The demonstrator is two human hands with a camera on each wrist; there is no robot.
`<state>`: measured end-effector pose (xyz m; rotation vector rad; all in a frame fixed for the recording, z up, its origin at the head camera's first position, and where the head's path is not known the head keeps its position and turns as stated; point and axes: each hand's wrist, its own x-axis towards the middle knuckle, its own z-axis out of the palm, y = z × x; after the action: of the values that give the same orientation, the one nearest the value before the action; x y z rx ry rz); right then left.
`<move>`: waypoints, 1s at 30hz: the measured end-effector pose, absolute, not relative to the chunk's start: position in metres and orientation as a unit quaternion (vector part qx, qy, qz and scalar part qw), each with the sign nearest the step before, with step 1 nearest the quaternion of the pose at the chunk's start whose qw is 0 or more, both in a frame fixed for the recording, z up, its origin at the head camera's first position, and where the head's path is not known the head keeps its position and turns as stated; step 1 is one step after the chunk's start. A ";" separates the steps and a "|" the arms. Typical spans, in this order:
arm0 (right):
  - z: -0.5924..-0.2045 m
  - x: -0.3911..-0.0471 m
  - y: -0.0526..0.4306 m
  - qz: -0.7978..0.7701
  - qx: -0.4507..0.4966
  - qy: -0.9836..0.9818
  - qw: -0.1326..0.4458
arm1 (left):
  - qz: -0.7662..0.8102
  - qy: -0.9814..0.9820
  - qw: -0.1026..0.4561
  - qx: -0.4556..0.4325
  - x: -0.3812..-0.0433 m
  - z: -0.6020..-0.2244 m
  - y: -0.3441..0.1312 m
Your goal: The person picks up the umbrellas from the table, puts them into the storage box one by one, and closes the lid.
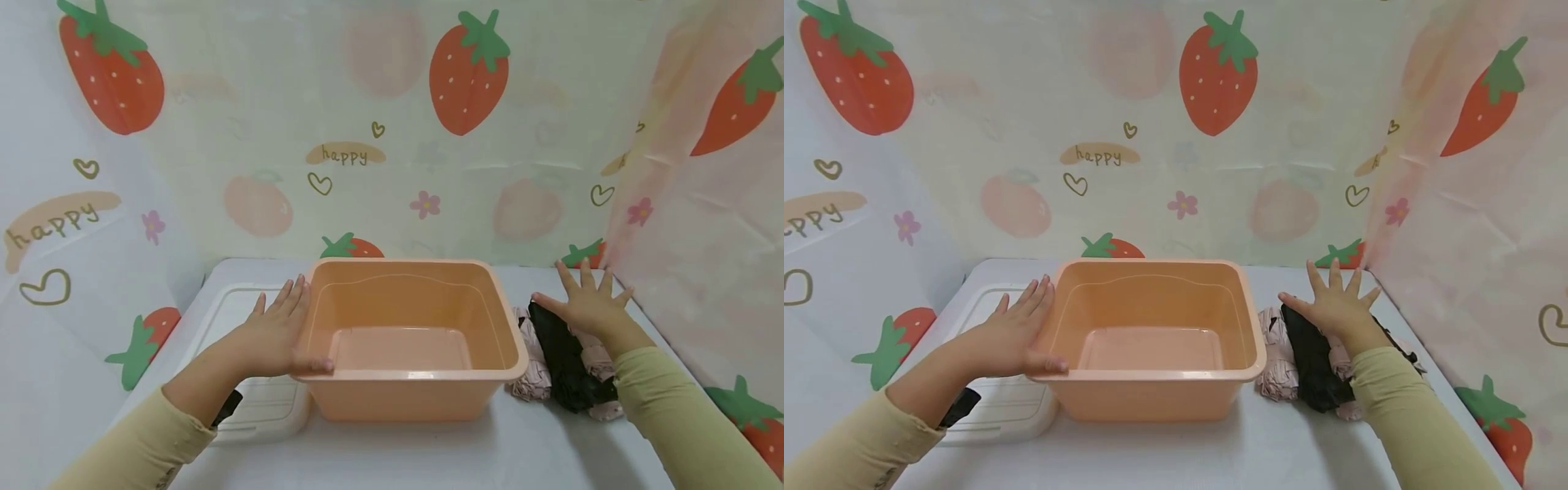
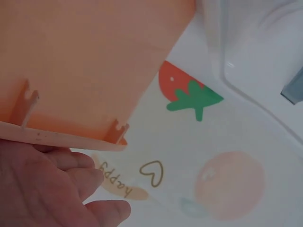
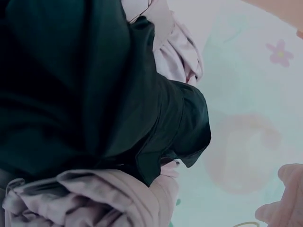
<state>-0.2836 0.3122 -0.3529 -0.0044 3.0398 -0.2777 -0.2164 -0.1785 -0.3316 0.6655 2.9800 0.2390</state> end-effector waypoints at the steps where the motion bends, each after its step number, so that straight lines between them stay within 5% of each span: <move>1: -0.353 -0.284 0.312 -0.091 0.000 0.995 0.044 | 0.078 0.972 0.042 0.216 -0.215 -0.331 -0.178; 30: -0.340 -0.284 0.353 -0.174 0.001 0.983 0.050 | 0.088 0.971 0.063 0.214 -0.212 -0.326 -0.181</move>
<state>-0.2843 0.3532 -0.3402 0.0039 2.9949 -0.5307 -0.2121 -0.1806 -0.3264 0.6456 2.9343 0.2657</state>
